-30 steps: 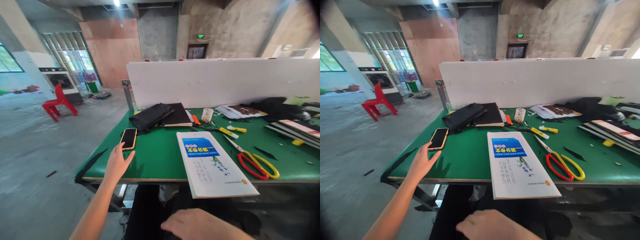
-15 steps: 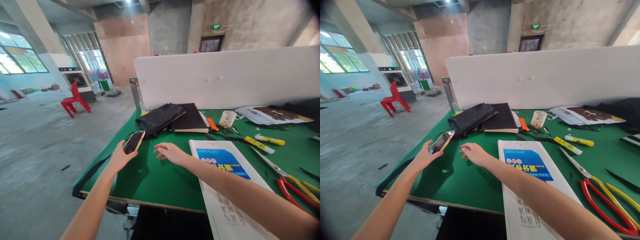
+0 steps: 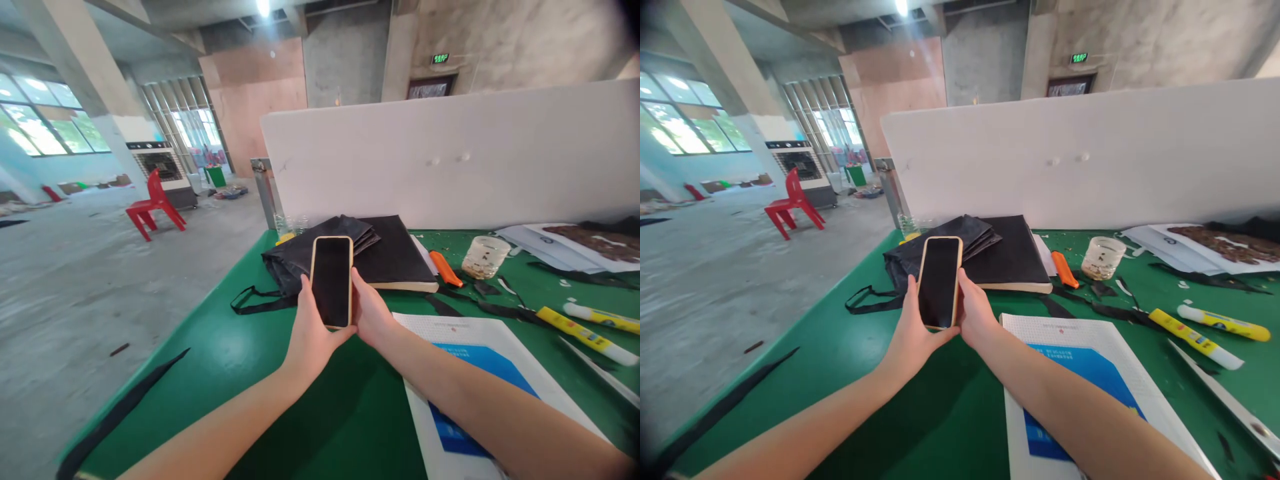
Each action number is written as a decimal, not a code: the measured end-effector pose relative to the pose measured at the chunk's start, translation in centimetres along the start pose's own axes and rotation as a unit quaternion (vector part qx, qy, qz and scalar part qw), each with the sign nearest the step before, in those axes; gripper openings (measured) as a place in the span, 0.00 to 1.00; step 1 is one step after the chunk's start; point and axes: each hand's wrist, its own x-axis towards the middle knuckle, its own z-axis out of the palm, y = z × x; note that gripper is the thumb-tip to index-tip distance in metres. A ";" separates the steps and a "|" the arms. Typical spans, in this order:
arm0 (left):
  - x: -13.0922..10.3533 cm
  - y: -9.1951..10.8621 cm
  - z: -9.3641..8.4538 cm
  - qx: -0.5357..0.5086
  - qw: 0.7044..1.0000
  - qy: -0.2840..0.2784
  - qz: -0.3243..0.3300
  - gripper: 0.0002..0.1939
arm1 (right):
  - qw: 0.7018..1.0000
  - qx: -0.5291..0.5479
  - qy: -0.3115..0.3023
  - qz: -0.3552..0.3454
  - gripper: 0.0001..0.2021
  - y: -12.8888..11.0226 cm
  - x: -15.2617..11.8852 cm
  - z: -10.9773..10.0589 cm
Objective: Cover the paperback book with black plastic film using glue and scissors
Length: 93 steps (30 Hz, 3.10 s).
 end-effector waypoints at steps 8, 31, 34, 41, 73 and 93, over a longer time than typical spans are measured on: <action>1.4 -1.8 3.1 -0.207 0.969 -0.108 -0.078 0.48 | 0.997 0.061 0.022 0.032 0.16 -1.7 3.1 -3.9; 2.7 -1.8 1.2 -0.390 0.883 -0.152 -0.213 0.31 | 0.992 -0.099 -0.036 -0.072 0.18 -0.8 3.1 -4.1; 2.7 -1.8 1.2 -0.394 0.880 -0.150 -0.217 0.30 | 0.990 -0.114 -0.041 -0.076 0.20 -0.8 3.1 -4.2; 2.7 -1.8 1.3 -0.398 0.879 -0.145 -0.220 0.30 | 0.992 -0.102 -0.030 -0.061 0.23 -0.9 3.0 -4.1; 2.6 -1.9 1.3 -0.377 0.889 -0.149 -0.215 0.30 | 0.994 -0.096 -0.027 -0.052 0.23 -1.0 3.0 -3.9; 1.9 -1.5 0.7 -0.344 0.917 -0.074 -0.188 0.26 | 0.960 -0.194 -0.098 -0.178 0.20 0.8 2.9 -4.5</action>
